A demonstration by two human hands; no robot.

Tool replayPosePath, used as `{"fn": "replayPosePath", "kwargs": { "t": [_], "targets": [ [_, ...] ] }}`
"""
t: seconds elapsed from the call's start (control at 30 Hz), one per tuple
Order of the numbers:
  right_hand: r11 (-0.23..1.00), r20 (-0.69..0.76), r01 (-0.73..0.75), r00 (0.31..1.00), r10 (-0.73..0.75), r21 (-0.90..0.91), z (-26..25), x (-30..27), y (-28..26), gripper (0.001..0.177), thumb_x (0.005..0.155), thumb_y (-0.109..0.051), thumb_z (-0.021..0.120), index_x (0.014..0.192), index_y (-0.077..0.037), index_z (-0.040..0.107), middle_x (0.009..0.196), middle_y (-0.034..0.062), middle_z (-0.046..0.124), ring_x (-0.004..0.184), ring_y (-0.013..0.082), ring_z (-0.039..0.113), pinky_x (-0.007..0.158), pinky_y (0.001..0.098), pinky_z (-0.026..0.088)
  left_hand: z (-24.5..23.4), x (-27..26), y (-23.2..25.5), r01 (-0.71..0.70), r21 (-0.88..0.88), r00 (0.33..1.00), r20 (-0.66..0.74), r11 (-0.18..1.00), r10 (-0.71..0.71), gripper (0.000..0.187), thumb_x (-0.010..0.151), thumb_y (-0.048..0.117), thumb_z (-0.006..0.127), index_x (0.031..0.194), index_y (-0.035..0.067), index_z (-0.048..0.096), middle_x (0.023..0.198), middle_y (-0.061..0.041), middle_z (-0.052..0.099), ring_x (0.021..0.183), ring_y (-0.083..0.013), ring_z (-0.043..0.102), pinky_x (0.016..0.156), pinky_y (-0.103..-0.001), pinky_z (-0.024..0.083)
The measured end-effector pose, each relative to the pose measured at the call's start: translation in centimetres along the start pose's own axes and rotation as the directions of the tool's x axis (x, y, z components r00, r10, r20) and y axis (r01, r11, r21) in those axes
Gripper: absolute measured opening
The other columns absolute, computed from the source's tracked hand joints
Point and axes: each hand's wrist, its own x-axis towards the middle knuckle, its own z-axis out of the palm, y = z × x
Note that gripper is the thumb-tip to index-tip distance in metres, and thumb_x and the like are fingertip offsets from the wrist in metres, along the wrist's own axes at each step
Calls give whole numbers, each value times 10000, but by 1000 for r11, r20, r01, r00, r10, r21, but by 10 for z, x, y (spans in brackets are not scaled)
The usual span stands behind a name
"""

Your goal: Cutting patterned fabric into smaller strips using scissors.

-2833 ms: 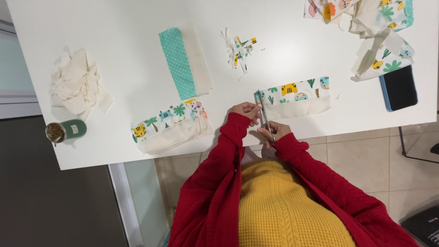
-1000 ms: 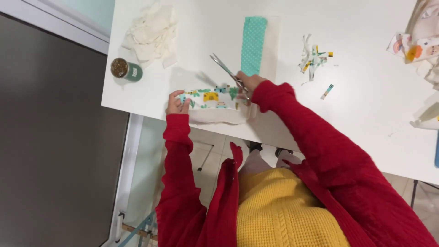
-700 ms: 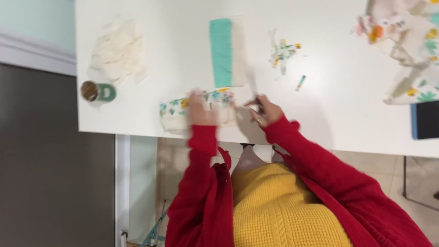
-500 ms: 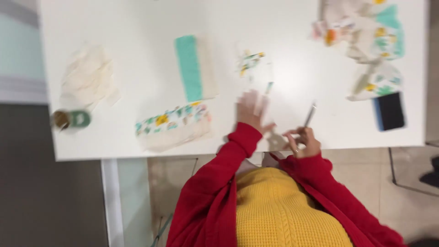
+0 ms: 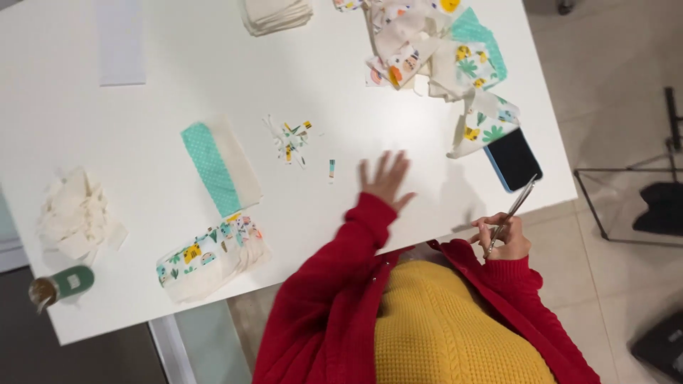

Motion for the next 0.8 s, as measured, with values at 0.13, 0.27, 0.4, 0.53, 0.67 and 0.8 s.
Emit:
{"fn": "replayPosePath", "kwargs": {
  "t": [0.13,0.27,0.4,0.53,0.67,0.8],
  "targets": [
    [995,73,-45,996,51,-89,4,19,1,221,984,-78,657,1086,-5,476,956,136,754,738,194,754,642,299,618,25,-26,-99,240,76,968,-97,968,-232,769,987,671,343,1644,326,141,1722,19,-28,1581,-327,-19,1124,-797,-26],
    [986,131,93,989,-75,-140,9,25,1,217,996,-120,668,1080,-23,493,930,117,759,719,180,752,623,297,605,13,-13,-183,332,115,942,-98,936,-322,696,1001,636,368,1625,415,153,1719,-2,-56,1562,-373,-59,1095,-821,-36],
    [970,149,144,982,-115,-198,5,29,5,229,962,-138,699,1072,-43,522,906,108,767,723,171,756,628,289,605,26,20,-248,242,220,925,-347,945,-156,745,996,613,500,1648,389,216,1745,-41,-10,1580,-377,-40,1135,-786,-43],
    [984,134,115,986,-97,-136,-10,30,10,205,972,-126,684,1076,-40,530,913,100,768,744,163,760,641,287,603,-39,56,-238,280,89,894,-389,956,-225,983,906,622,646,1668,136,261,1742,-124,61,1588,-387,20,1138,-787,-42],
    [993,61,28,998,-21,-112,-19,35,22,220,961,-132,674,1074,-36,512,911,92,759,722,154,762,620,280,612,-39,112,-85,82,-75,756,-645,994,-110,815,842,589,742,1450,98,510,1551,-142,453,1490,-359,304,1186,-659,161],
    [1000,2,-21,1000,21,-24,-31,41,22,227,962,-108,684,1090,-25,517,901,102,752,724,170,756,634,279,602,-14,156,53,-138,-689,873,-423,711,-241,589,736,511,866,1061,63,664,1028,-124,680,965,-280,618,884,-431,521]
  ]
}}
